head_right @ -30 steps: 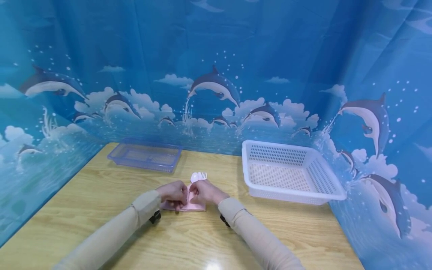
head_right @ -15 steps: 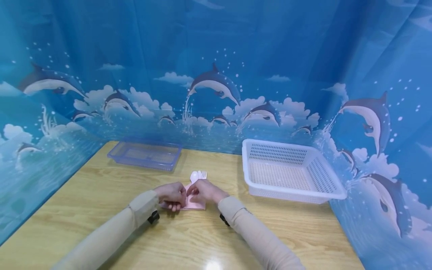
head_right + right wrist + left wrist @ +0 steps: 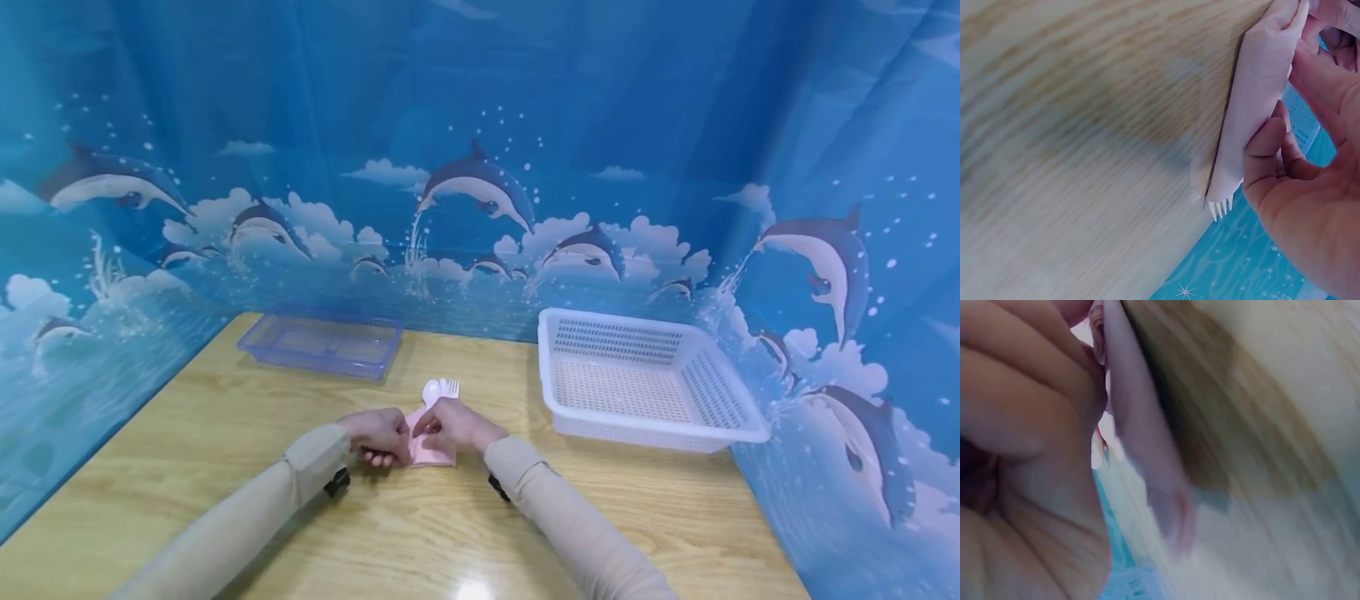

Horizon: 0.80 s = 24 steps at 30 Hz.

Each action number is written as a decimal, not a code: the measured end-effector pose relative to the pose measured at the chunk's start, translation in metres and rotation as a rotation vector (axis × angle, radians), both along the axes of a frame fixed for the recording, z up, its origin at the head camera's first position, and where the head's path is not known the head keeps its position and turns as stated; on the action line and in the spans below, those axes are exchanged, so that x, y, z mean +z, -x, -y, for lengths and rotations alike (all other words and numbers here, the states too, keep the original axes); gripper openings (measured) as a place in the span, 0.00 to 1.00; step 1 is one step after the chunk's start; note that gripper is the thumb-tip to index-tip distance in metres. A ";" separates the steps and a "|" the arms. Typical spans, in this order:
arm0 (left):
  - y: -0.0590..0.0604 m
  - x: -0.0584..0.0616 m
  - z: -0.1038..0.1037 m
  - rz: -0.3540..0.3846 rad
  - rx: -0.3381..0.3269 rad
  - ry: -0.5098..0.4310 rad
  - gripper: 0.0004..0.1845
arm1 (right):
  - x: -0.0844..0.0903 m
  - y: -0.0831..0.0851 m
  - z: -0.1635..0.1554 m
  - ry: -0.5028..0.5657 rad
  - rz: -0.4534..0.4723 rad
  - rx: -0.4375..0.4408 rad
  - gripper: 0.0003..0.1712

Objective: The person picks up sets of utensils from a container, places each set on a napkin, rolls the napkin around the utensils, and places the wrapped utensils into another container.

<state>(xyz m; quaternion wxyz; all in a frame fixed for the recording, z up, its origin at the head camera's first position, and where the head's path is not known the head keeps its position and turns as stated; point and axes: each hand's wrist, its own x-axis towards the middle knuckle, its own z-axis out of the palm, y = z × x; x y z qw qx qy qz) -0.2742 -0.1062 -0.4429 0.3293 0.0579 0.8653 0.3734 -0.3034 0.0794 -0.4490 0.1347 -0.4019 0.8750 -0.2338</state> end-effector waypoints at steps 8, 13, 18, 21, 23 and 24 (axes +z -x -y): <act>0.002 0.006 0.011 -0.339 0.063 0.193 0.19 | 0.002 0.000 0.000 0.011 0.033 0.046 0.11; 0.002 0.010 0.014 -0.463 0.029 0.347 0.25 | 0.002 -0.001 0.000 0.004 0.019 0.051 0.10; -0.002 0.010 0.007 -0.437 -0.001 0.354 0.24 | 0.002 0.000 0.000 -0.002 0.004 0.057 0.11; -0.003 0.010 0.005 -0.394 0.027 0.298 0.22 | 0.003 0.000 0.000 0.002 -0.007 0.066 0.11; -0.003 0.009 0.005 -0.359 0.037 0.245 0.20 | 0.002 0.000 -0.001 0.004 -0.002 0.063 0.10; -0.003 0.008 0.006 -0.342 0.040 0.222 0.19 | 0.002 0.000 -0.001 0.004 0.001 0.060 0.10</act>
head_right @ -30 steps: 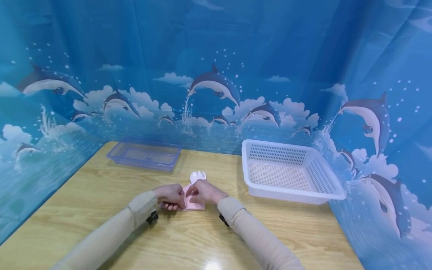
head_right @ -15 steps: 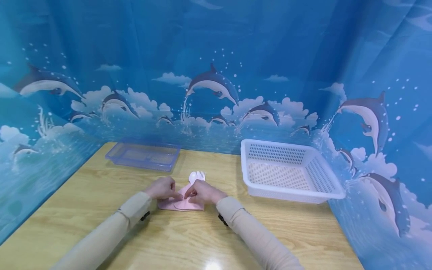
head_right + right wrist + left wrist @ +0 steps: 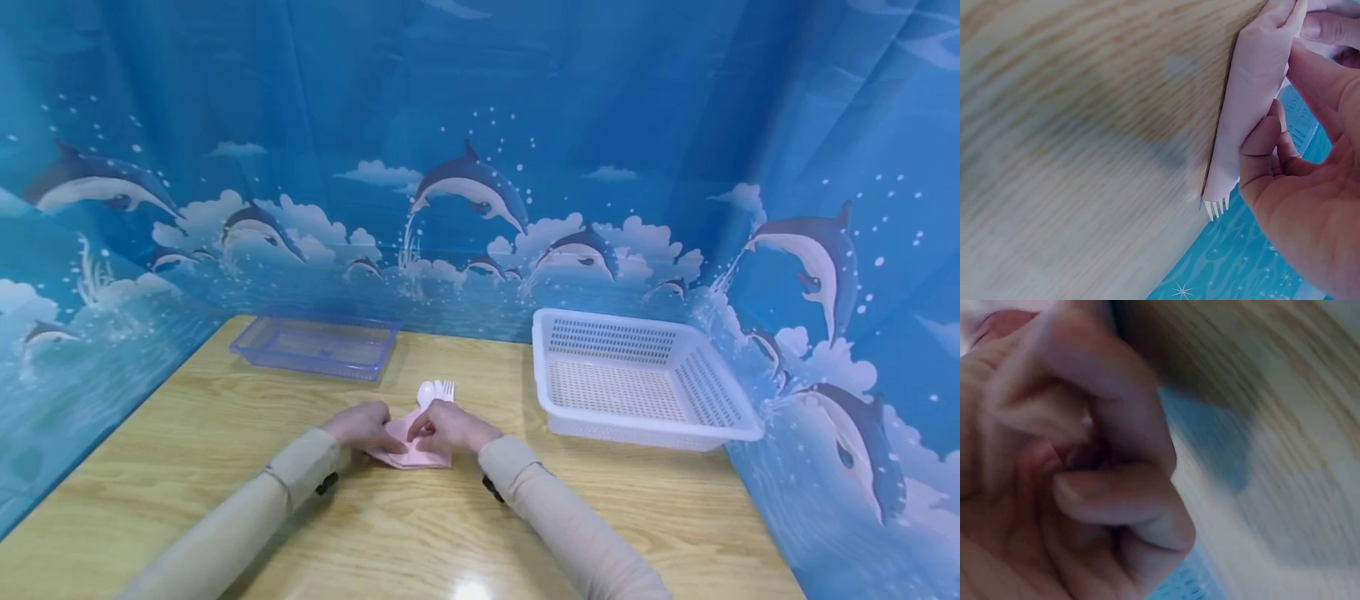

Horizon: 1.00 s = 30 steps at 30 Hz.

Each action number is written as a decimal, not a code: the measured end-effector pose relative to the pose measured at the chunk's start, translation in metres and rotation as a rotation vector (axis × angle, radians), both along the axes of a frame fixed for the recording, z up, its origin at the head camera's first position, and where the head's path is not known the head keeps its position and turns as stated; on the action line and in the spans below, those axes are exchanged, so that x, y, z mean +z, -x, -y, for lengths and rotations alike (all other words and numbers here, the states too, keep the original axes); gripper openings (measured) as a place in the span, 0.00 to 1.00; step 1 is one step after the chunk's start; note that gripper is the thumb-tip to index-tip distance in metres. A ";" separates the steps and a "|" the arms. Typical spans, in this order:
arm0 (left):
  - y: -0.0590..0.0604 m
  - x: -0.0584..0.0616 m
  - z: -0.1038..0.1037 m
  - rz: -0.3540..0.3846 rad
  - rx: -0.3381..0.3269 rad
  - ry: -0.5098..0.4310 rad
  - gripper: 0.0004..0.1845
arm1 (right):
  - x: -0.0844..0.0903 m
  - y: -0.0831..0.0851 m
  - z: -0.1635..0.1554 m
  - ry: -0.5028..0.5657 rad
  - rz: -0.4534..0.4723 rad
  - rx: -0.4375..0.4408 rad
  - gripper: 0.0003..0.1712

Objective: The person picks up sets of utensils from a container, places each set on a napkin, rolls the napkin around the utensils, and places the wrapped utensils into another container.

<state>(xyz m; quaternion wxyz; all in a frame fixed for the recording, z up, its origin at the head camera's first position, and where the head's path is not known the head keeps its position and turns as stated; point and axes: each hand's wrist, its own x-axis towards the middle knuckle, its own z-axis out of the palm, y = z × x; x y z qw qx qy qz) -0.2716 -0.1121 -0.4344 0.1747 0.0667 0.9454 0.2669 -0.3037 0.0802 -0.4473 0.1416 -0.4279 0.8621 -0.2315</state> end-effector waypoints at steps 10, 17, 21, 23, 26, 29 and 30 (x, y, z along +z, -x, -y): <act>0.008 -0.009 -0.010 0.113 -0.093 -0.309 0.09 | -0.005 -0.003 -0.001 0.025 -0.001 -0.140 0.14; 0.004 -0.006 -0.027 0.131 -0.098 -0.401 0.08 | -0.006 -0.001 -0.004 0.055 -0.046 -0.173 0.32; 0.004 -0.006 -0.032 0.156 -0.085 -0.397 0.08 | -0.007 0.002 -0.008 0.047 -0.061 -0.174 0.35; 0.003 -0.008 -0.035 0.155 -0.076 -0.375 0.07 | -0.007 0.004 -0.010 0.074 -0.024 -0.175 0.35; 0.002 -0.010 -0.037 0.124 -0.068 -0.343 0.07 | -0.008 0.005 -0.013 0.123 0.038 -0.180 0.34; 0.001 -0.011 -0.038 0.109 -0.066 -0.326 0.11 | -0.011 0.004 -0.017 0.151 0.028 -0.191 0.29; 0.000 -0.010 -0.038 0.102 -0.065 -0.320 0.13 | -0.011 0.003 -0.018 0.158 0.028 -0.209 0.26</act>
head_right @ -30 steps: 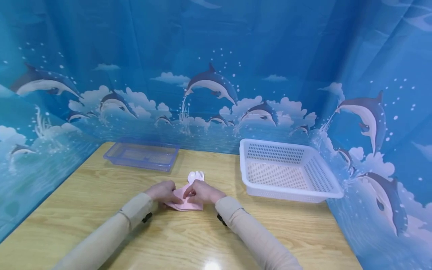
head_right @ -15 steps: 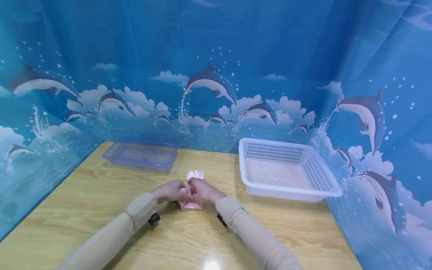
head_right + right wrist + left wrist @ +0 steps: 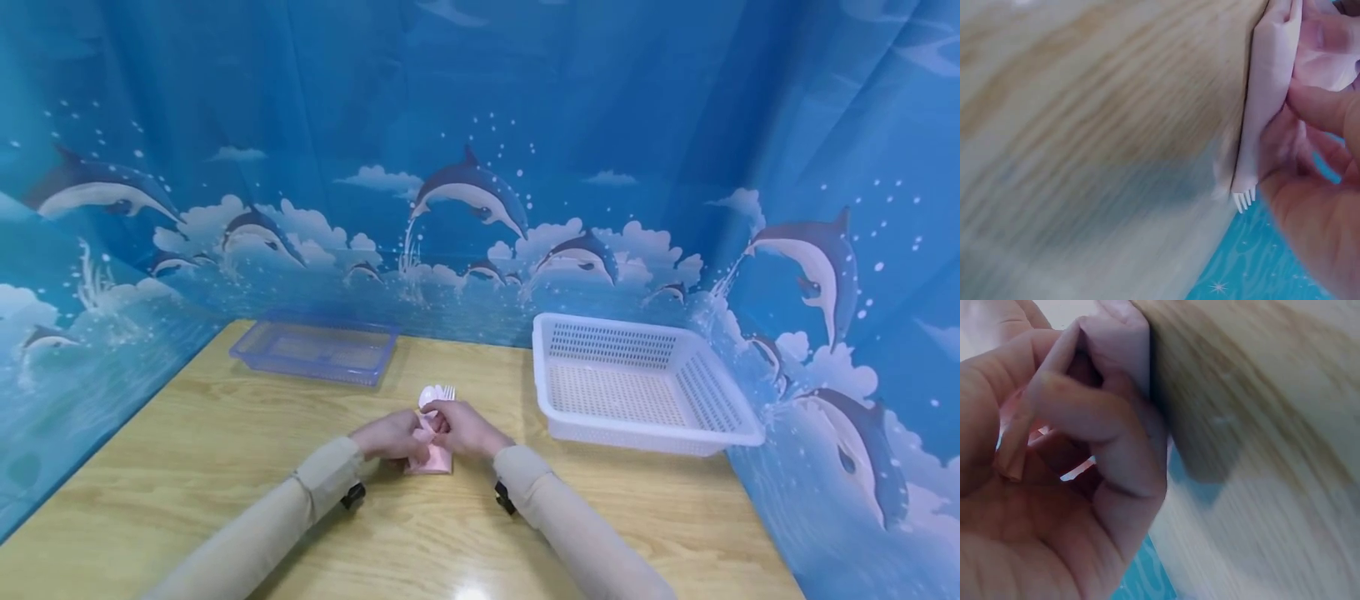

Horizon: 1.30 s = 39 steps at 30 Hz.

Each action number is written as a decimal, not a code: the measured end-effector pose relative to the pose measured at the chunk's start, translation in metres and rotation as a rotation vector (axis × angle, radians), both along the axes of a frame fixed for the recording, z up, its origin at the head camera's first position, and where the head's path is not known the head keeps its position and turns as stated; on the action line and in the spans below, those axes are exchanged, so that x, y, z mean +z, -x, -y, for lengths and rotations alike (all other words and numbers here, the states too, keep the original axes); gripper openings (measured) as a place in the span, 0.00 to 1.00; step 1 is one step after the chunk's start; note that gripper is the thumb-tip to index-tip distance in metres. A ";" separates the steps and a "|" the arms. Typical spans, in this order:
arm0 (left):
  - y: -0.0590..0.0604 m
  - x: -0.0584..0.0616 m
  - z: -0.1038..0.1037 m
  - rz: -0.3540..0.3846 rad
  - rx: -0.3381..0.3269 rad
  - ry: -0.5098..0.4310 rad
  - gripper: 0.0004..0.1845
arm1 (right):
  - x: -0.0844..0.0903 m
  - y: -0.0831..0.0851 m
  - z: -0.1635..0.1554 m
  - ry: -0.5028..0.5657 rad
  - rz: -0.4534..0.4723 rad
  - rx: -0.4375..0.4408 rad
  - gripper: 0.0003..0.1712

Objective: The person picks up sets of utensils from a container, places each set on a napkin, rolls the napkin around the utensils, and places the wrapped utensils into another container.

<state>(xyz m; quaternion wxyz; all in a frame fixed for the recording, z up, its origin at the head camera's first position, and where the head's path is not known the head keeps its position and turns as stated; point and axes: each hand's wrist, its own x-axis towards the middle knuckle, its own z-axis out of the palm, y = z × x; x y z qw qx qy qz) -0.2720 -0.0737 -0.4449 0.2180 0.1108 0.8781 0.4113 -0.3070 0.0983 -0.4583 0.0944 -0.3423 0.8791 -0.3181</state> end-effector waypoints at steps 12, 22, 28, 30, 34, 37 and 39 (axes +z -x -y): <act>-0.001 0.004 -0.006 -0.126 -0.001 0.131 0.12 | 0.006 -0.004 -0.005 -0.049 0.103 -0.129 0.15; 0.001 0.010 -0.004 -0.076 -0.137 0.076 0.19 | 0.005 -0.004 -0.012 -0.013 0.129 -0.159 0.06; 0.003 0.011 0.006 0.028 -0.197 -0.026 0.15 | 0.004 -0.003 -0.022 0.187 0.537 -0.222 0.11; 0.004 0.009 0.006 -0.018 -0.219 0.001 0.08 | 0.004 -0.004 -0.026 0.191 0.593 -0.221 0.14; 0.001 0.007 0.001 -0.127 -0.224 0.071 0.03 | 0.004 -0.007 -0.030 0.095 0.586 -0.190 0.20; -0.002 0.007 -0.003 -0.191 -0.186 0.121 0.08 | 0.005 -0.011 -0.030 -0.004 0.574 -0.174 0.20; -0.002 0.008 -0.004 -0.217 -0.137 0.157 0.12 | 0.008 -0.014 -0.029 -0.050 0.588 -0.181 0.18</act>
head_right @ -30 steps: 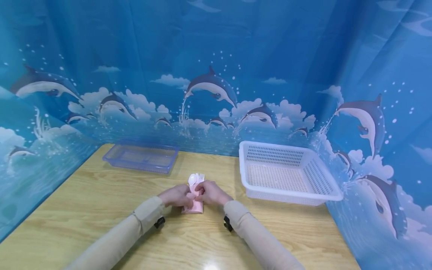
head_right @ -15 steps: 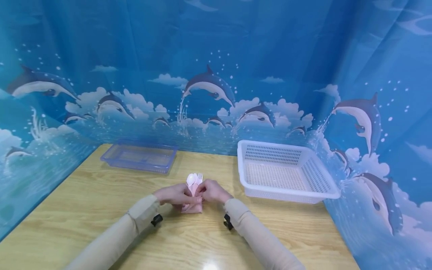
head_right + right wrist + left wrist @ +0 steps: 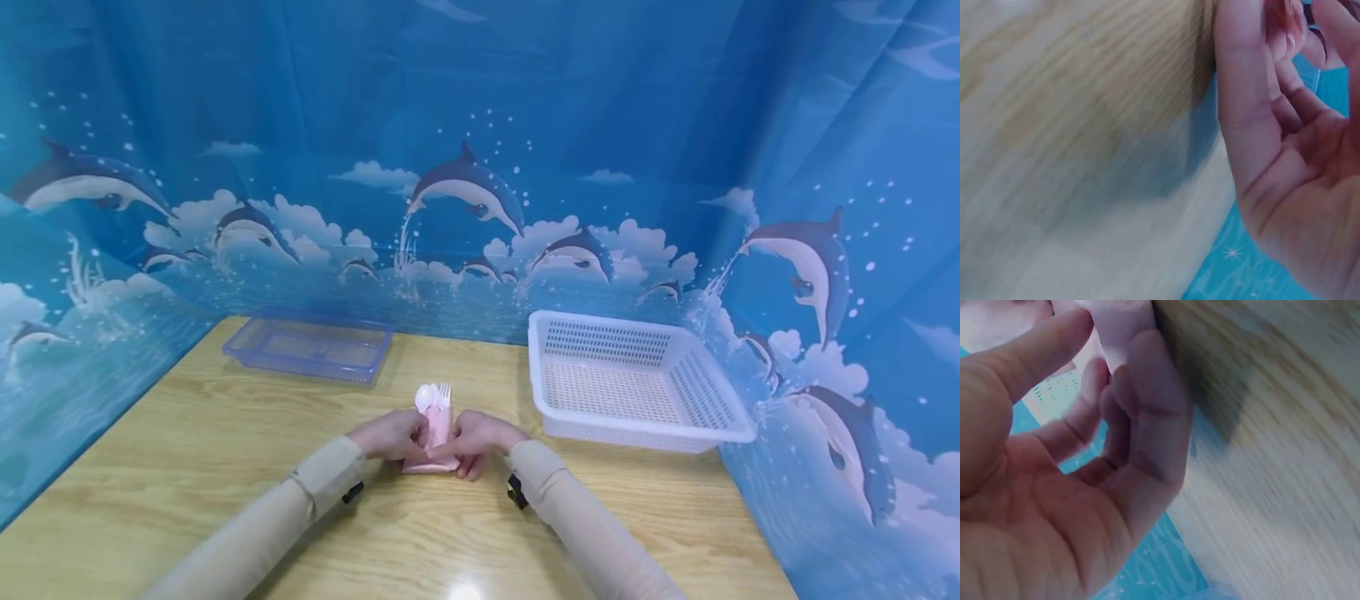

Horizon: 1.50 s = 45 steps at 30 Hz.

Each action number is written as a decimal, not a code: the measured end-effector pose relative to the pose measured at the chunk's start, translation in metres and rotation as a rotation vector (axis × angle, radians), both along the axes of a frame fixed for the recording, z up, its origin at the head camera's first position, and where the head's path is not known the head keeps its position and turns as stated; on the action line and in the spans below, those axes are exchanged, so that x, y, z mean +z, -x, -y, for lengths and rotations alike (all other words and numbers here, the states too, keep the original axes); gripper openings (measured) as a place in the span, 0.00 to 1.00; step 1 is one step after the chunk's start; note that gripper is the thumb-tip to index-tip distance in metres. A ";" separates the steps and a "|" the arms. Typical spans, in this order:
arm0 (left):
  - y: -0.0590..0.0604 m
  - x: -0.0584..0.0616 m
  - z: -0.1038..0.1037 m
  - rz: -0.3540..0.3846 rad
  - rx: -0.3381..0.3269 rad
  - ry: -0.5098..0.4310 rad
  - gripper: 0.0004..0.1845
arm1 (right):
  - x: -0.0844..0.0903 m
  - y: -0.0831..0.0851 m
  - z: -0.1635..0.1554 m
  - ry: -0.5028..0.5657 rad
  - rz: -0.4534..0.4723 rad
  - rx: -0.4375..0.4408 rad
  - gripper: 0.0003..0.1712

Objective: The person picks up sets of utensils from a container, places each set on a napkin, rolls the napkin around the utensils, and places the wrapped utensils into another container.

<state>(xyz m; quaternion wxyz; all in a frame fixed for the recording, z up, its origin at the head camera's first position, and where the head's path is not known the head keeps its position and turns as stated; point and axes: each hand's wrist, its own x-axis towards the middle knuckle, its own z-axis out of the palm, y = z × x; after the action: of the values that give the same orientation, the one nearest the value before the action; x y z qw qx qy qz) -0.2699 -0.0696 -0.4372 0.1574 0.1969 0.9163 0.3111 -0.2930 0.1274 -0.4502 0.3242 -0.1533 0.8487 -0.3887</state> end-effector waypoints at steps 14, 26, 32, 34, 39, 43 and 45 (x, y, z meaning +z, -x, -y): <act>0.005 -0.006 -0.003 0.039 0.205 -0.040 0.38 | 0.003 -0.011 0.007 -0.057 0.010 -0.100 0.13; 0.020 -0.019 0.006 0.482 0.287 -0.432 0.13 | -0.010 -0.007 0.014 0.138 0.101 -0.133 0.13; 0.022 -0.023 0.012 0.562 0.218 -0.559 0.13 | -0.011 -0.007 0.012 0.194 0.088 -0.123 0.10; 0.023 -0.025 0.014 0.573 0.195 -0.597 0.14 | -0.008 -0.007 0.012 0.203 0.071 -0.122 0.09; 0.026 -0.029 0.017 0.583 0.151 -0.697 0.18 | 0.003 -0.008 0.011 0.191 0.035 -0.146 0.07; 0.028 -0.028 0.015 0.544 0.142 -0.771 0.21 | 0.017 -0.008 0.010 0.183 -0.045 -0.171 0.05; 0.027 -0.025 0.013 0.522 0.147 -0.803 0.22 | 0.024 -0.008 0.009 0.176 -0.096 -0.168 0.05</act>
<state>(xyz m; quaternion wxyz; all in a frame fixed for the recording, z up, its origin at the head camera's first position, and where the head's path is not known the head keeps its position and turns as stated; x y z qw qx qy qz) -0.2974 -0.0826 -0.4623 0.2714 0.0923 0.6651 0.6895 -0.2850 0.1185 -0.4265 0.2348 -0.1278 0.8358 -0.4796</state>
